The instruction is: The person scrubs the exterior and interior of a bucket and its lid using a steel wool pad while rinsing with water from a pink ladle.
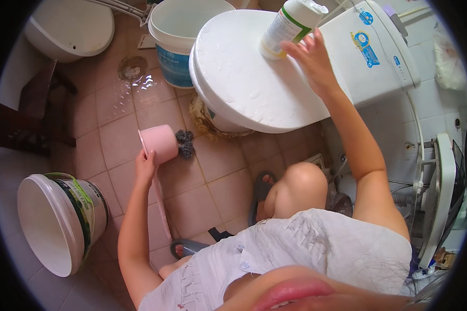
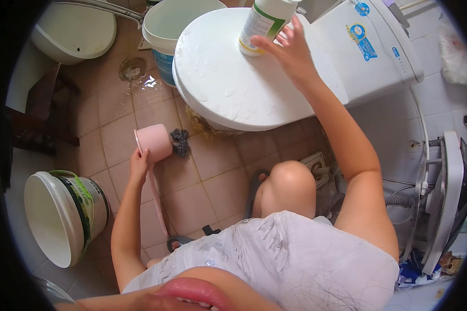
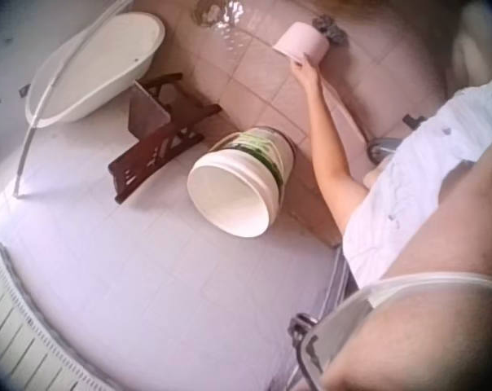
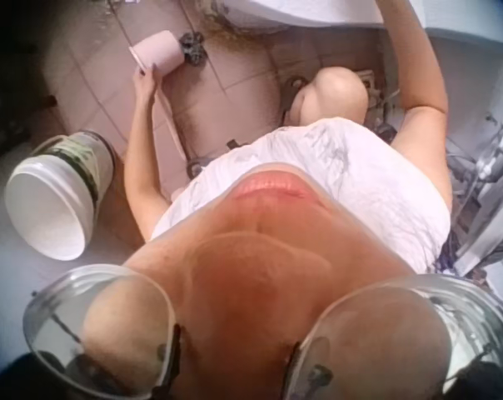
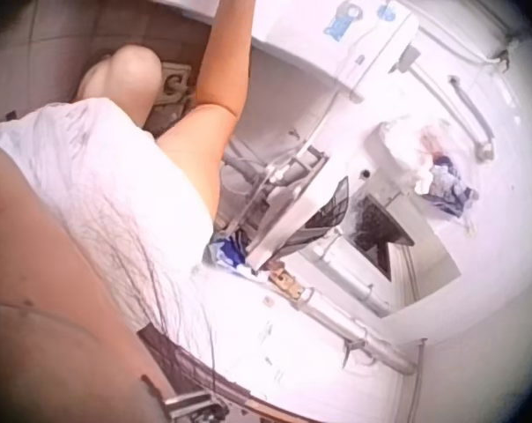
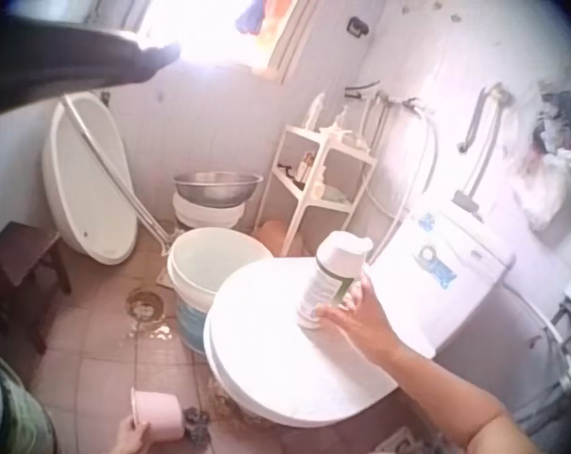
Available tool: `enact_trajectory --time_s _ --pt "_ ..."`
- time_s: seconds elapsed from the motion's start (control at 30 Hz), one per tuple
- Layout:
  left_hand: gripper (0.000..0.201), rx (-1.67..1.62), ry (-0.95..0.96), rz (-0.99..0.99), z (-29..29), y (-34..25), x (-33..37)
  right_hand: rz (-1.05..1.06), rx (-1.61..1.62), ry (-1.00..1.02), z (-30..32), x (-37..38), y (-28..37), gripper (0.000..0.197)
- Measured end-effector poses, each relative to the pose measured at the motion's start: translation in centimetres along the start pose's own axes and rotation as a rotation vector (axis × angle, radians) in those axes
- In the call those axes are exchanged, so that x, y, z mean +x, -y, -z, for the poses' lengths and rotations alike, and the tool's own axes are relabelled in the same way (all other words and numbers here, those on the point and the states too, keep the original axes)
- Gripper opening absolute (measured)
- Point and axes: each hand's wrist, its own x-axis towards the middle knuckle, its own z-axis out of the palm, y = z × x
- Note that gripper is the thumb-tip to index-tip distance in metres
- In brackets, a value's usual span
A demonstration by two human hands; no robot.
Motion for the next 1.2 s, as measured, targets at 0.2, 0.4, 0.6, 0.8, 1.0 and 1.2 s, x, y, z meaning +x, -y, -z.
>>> enact_trajectory --time_s 0.2,0.4,0.6,0.8,1.0,1.2 --pt "0.033 0.152 -0.058 -0.108 3.5 3.2 1.0 0.289 -0.134 0.193 -5.8 0.7 1.6 0.039" --pt "0.033 0.181 -0.165 -0.061 5.1 0.3 2.3 0.005 0.098 0.599 -15.2 -8.2 9.8 0.053" --pt "0.036 0.148 -0.184 -0.074 3.6 0.3 2.7 -0.556 -0.246 1.062 -22.9 -9.8 0.3 0.077" --pt "0.064 0.294 -0.241 -0.138 2.3 -2.5 1.0 0.028 -0.777 0.984 -25.3 -7.5 -4.1 0.063" --pt "0.094 0.803 -0.283 -1.1 0.7 -8.5 -2.4 0.16 -0.958 1.101 -27.5 -7.9 0.0 0.051" --pt "0.092 0.304 -0.072 -0.518 -2.3 -12.6 -2.4 0.354 -0.893 0.885 -28.2 -6.4 2.5 0.058"
